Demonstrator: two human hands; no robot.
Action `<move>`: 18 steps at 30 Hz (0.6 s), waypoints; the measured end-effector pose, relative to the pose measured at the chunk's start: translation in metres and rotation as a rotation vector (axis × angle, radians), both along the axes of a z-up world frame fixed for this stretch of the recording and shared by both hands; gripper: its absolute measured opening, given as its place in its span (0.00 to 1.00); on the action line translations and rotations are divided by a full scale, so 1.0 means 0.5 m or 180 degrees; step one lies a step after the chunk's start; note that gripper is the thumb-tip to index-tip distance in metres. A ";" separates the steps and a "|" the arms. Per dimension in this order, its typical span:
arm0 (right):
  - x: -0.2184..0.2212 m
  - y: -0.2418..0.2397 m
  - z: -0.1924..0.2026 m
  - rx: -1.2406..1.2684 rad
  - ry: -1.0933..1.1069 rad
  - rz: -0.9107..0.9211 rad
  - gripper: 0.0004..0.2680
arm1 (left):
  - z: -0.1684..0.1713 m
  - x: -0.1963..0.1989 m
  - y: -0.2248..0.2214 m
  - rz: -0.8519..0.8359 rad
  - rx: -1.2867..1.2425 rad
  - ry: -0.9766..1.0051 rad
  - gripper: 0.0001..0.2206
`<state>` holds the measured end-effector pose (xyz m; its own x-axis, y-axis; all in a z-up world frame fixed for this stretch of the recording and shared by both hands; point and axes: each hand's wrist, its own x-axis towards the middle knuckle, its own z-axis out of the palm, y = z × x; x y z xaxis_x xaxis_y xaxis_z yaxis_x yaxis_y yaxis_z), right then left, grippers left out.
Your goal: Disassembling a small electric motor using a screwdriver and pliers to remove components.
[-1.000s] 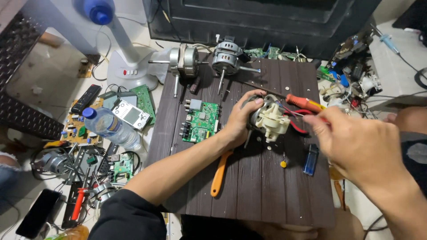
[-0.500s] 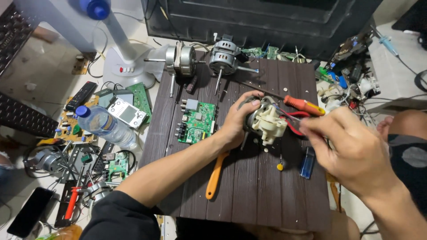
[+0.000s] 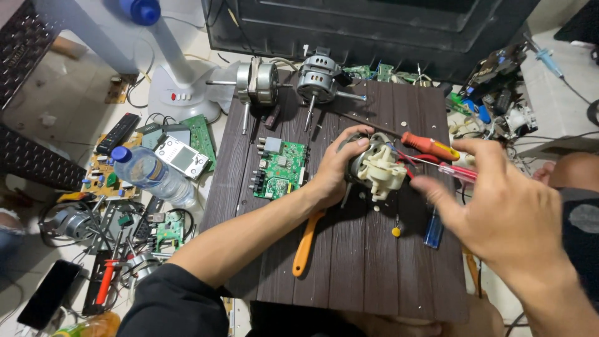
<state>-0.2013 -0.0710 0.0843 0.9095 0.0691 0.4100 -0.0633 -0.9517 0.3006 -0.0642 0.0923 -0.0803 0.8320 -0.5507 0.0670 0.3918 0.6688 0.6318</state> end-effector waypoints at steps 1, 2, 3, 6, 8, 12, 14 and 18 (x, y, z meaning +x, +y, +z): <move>-0.005 -0.006 -0.008 0.0011 0.0013 -0.0005 0.28 | -0.003 -0.005 0.003 -0.0005 0.0011 0.0013 0.18; -0.003 -0.015 -0.012 -0.0074 0.0061 0.0093 0.17 | -0.003 -0.001 0.002 0.0012 0.0000 -0.0047 0.18; -0.001 -0.024 -0.015 -0.0158 0.0107 0.0193 0.12 | -0.002 0.002 0.000 0.0029 -0.0011 -0.0107 0.19; 0.000 0.000 0.008 0.0797 -0.0086 0.1130 0.07 | 0.003 0.000 0.000 0.0035 0.0077 -0.0010 0.18; 0.004 0.014 0.006 0.1119 -0.0044 0.1193 0.11 | -0.002 0.000 -0.001 0.0045 -0.0009 -0.0006 0.18; -0.002 0.006 0.000 0.0027 0.0194 -0.0392 0.14 | 0.009 0.001 0.001 -0.0021 0.0085 0.0028 0.18; 0.000 0.002 -0.002 0.0221 0.0142 0.0058 0.09 | 0.004 0.001 0.003 -0.0027 0.0092 0.0014 0.19; 0.006 0.005 0.010 0.1346 0.0225 0.1341 0.10 | 0.002 0.003 0.000 -0.0003 0.0080 -0.0004 0.19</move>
